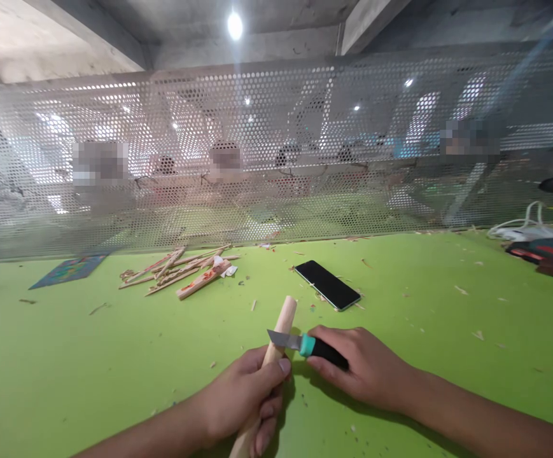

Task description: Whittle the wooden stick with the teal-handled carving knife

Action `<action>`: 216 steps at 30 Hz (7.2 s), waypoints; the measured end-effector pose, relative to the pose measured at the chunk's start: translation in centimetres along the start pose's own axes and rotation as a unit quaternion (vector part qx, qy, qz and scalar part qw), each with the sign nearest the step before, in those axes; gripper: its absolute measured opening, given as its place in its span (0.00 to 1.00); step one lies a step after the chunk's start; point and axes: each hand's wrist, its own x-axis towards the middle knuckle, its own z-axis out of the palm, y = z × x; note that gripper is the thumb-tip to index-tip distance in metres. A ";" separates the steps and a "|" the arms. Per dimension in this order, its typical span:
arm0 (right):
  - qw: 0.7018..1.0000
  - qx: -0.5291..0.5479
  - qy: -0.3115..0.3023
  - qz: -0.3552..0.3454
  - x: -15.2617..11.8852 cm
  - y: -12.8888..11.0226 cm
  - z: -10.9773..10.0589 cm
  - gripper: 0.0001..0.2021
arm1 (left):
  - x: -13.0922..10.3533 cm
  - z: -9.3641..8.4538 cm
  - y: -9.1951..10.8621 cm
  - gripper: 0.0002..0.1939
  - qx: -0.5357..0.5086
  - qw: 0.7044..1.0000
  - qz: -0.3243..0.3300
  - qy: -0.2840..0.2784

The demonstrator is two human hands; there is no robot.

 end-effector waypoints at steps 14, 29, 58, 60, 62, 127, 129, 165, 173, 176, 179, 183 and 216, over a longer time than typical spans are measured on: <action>1.000 -0.001 0.000 0.002 -0.1 0.4 0.3 0.22 | 0.0 0.0 0.0 0.25 -0.007 1.000 0.009 0.002; 1.000 -0.010 0.001 -0.003 -0.1 0.2 0.1 0.23 | 0.0 0.0 0.0 0.25 0.003 1.000 0.004 0.003; 1.000 -0.018 0.002 -0.003 0.0 0.0 0.0 0.23 | 0.0 -0.1 -0.1 0.26 -0.007 1.000 0.004 0.005; 1.000 -0.016 0.000 -0.003 0.0 -0.1 0.0 0.23 | 0.0 0.0 -0.1 0.26 -0.007 1.000 0.004 0.007; 1.000 -0.015 -0.001 -0.003 0.0 -0.1 0.0 0.22 | -0.1 0.0 -0.1 0.26 -0.006 1.000 0.004 0.011; 0.990 -0.011 0.135 0.029 0.1 2.2 -0.7 0.23 | 0.2 0.6 -0.5 0.31 0.029 0.996 -0.021 0.080; 0.995 0.008 0.100 -0.002 -0.1 1.7 -0.4 0.20 | 0.2 0.5 -0.4 0.32 0.038 0.997 -0.016 0.066; 0.998 -0.011 -0.033 -0.052 -0.8 -0.8 0.8 0.18 | 0.2 0.2 -0.3 0.34 0.168 0.981 0.086 0.054; 0.999 -0.030 -0.019 -0.036 -0.7 -1.0 1.2 0.18 | 0.5 -0.3 -0.7 0.38 0.163 0.981 0.080 0.068; 0.999 -0.020 0.001 -0.025 -0.7 -0.9 1.3 0.18 | 0.4 -0.4 -0.5 0.37 0.167 0.983 0.055 0.052; 0.999 -0.018 0.029 -0.016 -0.7 -0.7 1.3 0.18 | 0.2 -0.2 -0.1 0.35 0.155 0.986 0.036 0.048; 0.999 -0.007 0.041 -0.023 -0.7 -0.5 1.2 0.17 | 0.0 0.1 0.4 0.35 0.154 0.986 0.020 0.061; 1.000 -0.020 0.017 0.005 -0.5 -1.1 1.2 0.18 | 0.6 -0.4 -0.9 0.31 0.069 0.996 0.016 0.062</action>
